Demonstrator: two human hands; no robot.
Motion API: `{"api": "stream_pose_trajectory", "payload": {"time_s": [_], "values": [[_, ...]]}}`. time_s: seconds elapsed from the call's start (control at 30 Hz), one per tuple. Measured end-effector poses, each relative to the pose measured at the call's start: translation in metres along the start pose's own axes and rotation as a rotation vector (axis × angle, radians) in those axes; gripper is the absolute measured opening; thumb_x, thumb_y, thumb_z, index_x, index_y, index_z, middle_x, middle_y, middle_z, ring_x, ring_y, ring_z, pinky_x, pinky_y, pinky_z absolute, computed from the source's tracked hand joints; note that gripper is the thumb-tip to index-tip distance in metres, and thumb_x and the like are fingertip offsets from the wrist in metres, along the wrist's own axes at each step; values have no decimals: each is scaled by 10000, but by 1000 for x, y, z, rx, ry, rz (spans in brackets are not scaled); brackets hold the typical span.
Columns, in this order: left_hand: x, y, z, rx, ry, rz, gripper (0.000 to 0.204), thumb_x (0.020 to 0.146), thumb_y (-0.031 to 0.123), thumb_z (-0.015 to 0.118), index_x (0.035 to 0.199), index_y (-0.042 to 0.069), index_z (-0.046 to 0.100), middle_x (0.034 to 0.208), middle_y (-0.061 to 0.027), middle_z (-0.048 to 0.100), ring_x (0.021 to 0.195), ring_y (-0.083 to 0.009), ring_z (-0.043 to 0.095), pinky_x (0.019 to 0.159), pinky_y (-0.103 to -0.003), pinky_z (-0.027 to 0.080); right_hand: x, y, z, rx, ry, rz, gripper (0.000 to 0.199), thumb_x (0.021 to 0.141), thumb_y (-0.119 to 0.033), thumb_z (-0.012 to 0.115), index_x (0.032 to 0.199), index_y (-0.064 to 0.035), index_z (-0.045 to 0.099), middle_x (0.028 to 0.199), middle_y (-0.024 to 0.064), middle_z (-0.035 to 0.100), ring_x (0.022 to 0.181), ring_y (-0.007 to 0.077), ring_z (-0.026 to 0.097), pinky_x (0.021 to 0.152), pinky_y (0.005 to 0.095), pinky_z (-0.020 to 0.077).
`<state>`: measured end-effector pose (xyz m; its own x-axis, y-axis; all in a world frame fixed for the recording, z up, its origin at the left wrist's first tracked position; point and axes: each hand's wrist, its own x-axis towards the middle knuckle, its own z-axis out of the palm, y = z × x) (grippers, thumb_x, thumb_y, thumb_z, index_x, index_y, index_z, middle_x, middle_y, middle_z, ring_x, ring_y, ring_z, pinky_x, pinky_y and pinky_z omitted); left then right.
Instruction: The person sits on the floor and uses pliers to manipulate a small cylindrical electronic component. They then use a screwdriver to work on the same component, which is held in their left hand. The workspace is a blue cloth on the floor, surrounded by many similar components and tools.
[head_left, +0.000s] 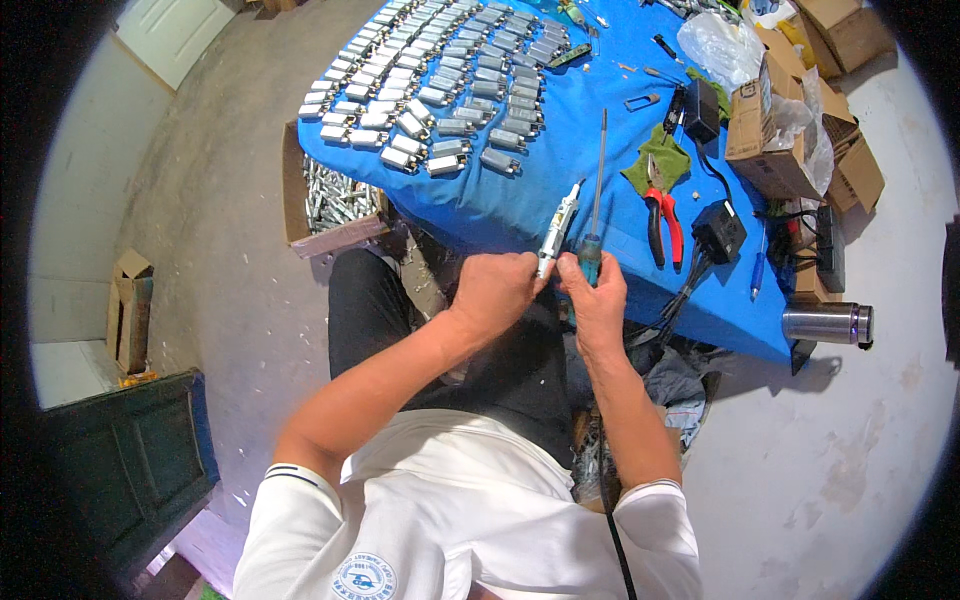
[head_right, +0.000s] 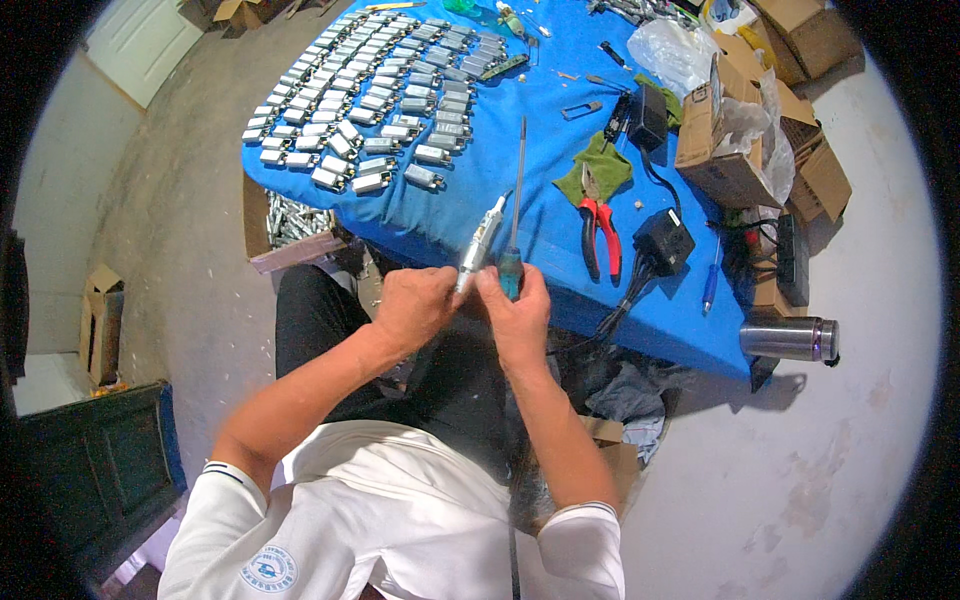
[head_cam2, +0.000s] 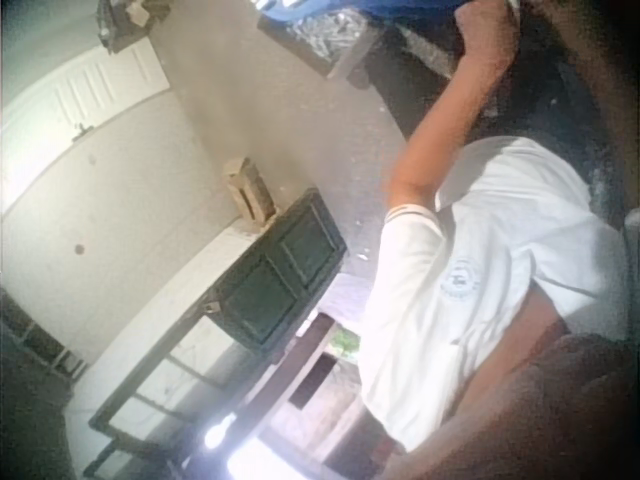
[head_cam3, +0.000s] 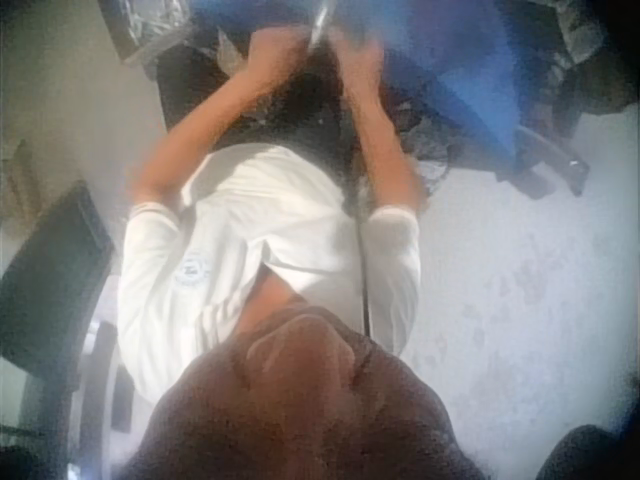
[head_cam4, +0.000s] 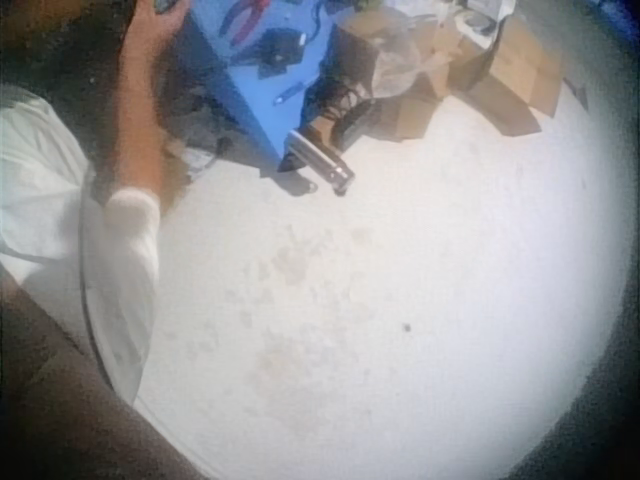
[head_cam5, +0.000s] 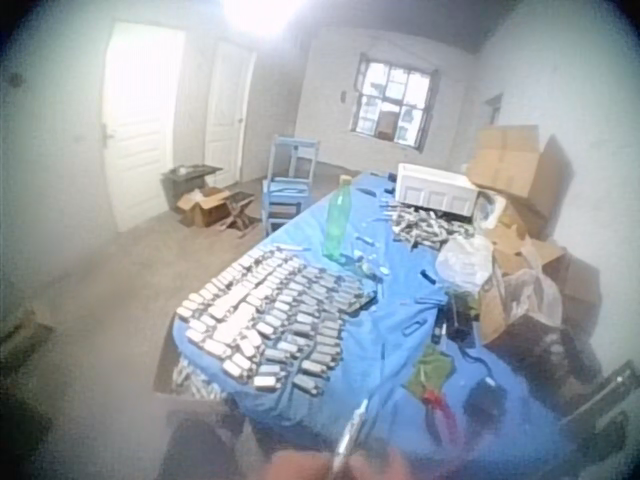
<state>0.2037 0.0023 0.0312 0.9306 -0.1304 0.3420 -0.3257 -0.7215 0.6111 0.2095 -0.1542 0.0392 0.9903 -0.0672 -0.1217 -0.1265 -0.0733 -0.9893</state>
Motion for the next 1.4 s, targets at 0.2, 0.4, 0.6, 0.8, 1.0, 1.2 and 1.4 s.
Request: {"api": "stream_pose_trajectory", "payload": {"time_s": [0.2,0.4,0.6,0.8,1.0,1.2,1.4], "values": [[-7,10,8,-94,-11,-62,233,841,231,646,733,45,557,637,-151,598,589,-364,613,532,-451,478,1,1,4,275,-132,135,287,852,-130,709,1071,7,583,965,43,637,848,112,583,789,264,480],[-11,7,8,-289,-185,-146,313,798,320,690,740,21,617,608,-146,596,565,-327,613,524,-413,461,0,-6,-10,293,-221,200,239,858,-127,684,1051,-9,605,944,67,665,787,108,610,724,258,501],[-20,-26,-3,-580,-466,-530,466,811,434,712,679,7,581,614,-18,539,572,-126,501,524,-308,396,5,-20,-36,72,-375,178,267,837,-140,695,1062,-29,603,887,80,683,695,103,606,641,248,494],[-9,-38,-34,-1082,-472,-684,395,892,473,593,722,124,520,631,39,481,531,-60,422,496,-215,322,17,-55,-60,-199,-604,241,262,768,-130,705,988,2,656,829,-20,612,718,56,537,640,226,438],[-5,-40,-37,-937,-524,-641,364,883,433,613,839,73,580,708,20,522,601,-63,473,543,-217,360,37,-66,-84,-347,-853,274,310,700,-189,730,939,-3,662,769,-16,619,647,58,537,577,225,437],[-9,-15,-28,-861,-698,-532,306,888,336,617,929,33,621,803,-5,582,711,-100,519,647,-246,426,50,-83,-80,-547,-1060,99,412,696,-243,714,1007,24,670,778,31,638,685,108,568,625,277,470],[-5,1,-27,-868,-870,-469,390,902,429,636,850,44,607,726,2,561,646,-82,502,582,-235,407,60,-75,-84,-565,-1066,30,407,703,-269,730,996,10,681,796,36,645,693,119,571,633,292,469]]}}
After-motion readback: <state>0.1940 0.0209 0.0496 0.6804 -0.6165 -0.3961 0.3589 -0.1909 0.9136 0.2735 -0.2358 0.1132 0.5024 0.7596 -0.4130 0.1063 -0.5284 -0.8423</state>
